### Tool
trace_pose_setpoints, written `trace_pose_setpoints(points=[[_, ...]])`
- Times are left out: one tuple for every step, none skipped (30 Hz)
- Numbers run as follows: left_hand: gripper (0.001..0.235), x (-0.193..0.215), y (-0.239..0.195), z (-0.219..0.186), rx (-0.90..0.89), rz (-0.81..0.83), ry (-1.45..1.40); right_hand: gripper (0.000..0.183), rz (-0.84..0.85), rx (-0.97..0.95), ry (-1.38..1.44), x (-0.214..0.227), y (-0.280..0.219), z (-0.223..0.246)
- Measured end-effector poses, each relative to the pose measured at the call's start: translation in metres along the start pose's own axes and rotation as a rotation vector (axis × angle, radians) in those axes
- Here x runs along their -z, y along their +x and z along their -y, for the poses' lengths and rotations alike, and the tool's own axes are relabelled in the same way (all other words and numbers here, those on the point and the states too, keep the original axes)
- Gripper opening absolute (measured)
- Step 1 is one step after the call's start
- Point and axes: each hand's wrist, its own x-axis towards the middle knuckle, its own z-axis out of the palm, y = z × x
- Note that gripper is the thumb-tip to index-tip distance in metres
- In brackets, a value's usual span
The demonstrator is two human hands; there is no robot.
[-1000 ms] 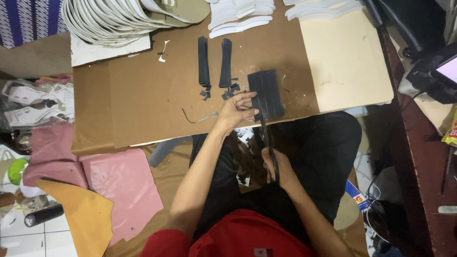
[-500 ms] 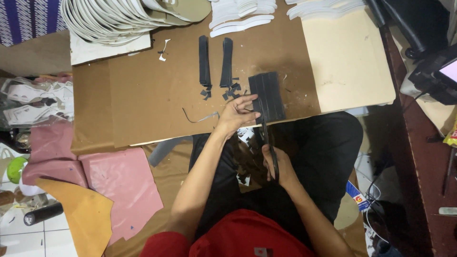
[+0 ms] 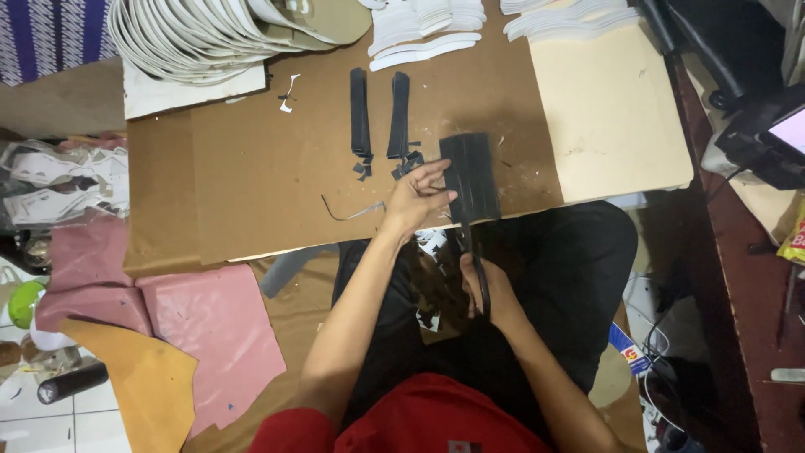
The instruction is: Trimming the edges of black material strips using large scissors on a workbench in a leather workshop.
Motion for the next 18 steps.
trace_pose_setpoints(points=[[0.068,0.000,-0.001,-0.001,0.001,0.002,0.002,0.066,-0.002,0.000,0.003,0.001,0.004,0.000],[0.069,0.000,-0.002,-0.002,0.006,0.005,-0.034,0.070,0.012,-0.009,-0.002,0.002,0.007,0.000],[0.069,0.000,-0.004,-0.003,0.011,0.007,-0.069,0.074,0.025,-0.018,-0.007,0.003,0.011,-0.001],[0.069,0.000,-0.006,-0.004,0.009,0.003,-0.070,0.074,0.028,-0.016,-0.009,0.003,0.011,0.004],[0.069,0.000,-0.007,-0.004,0.019,0.000,-0.087,0.074,0.037,-0.023,-0.010,0.002,0.012,0.009],[0.069,-0.001,-0.008,-0.005,0.028,-0.002,-0.104,0.074,0.045,-0.030,-0.010,0.002,0.012,0.014],[0.069,-0.001,-0.008,-0.004,0.026,-0.005,-0.104,0.074,0.047,-0.028,-0.012,0.003,0.015,0.010],[0.069,-0.001,-0.008,-0.003,0.030,-0.004,-0.119,0.075,0.044,-0.026,-0.015,0.003,0.016,0.006],[0.069,-0.001,-0.007,-0.002,0.035,-0.003,-0.133,0.076,0.040,-0.024,-0.017,0.003,0.018,0.002],[0.069,-0.001,-0.008,-0.004,0.038,-0.003,-0.132,0.076,0.041,-0.027,-0.015,0.003,0.018,0.004],[0.069,-0.002,-0.009,-0.006,0.044,0.001,-0.131,0.078,0.043,-0.024,-0.024,0.004,0.018,0.005],[0.068,-0.004,-0.010,-0.008,0.052,0.005,-0.131,0.080,0.044,-0.024,-0.032,0.004,0.017,0.006],[0.068,-0.003,-0.010,-0.005,0.057,0.006,-0.131,0.080,0.044,-0.028,-0.030,0.004,0.016,0.005],[0.068,-0.002,-0.008,-0.003,0.060,0.003,-0.129,0.078,0.033,-0.040,-0.016,0.003,0.016,0.006],[0.068,-0.002,-0.006,-0.001,0.063,0.000,-0.128,0.076,0.023,-0.052,-0.002,0.003,0.016,0.006],[0.068,0.000,-0.005,0.002,0.064,0.000,-0.127,0.076,0.024,-0.053,-0.001,0.003,0.016,0.008],[0.068,0.001,-0.003,0.006,0.067,-0.002,-0.128,0.072,0.009,-0.053,-0.003,0.002,0.015,0.010],[0.067,0.002,-0.001,0.010,0.071,-0.004,-0.129,0.069,-0.006,-0.053,-0.005,0.002,0.014,0.012]])
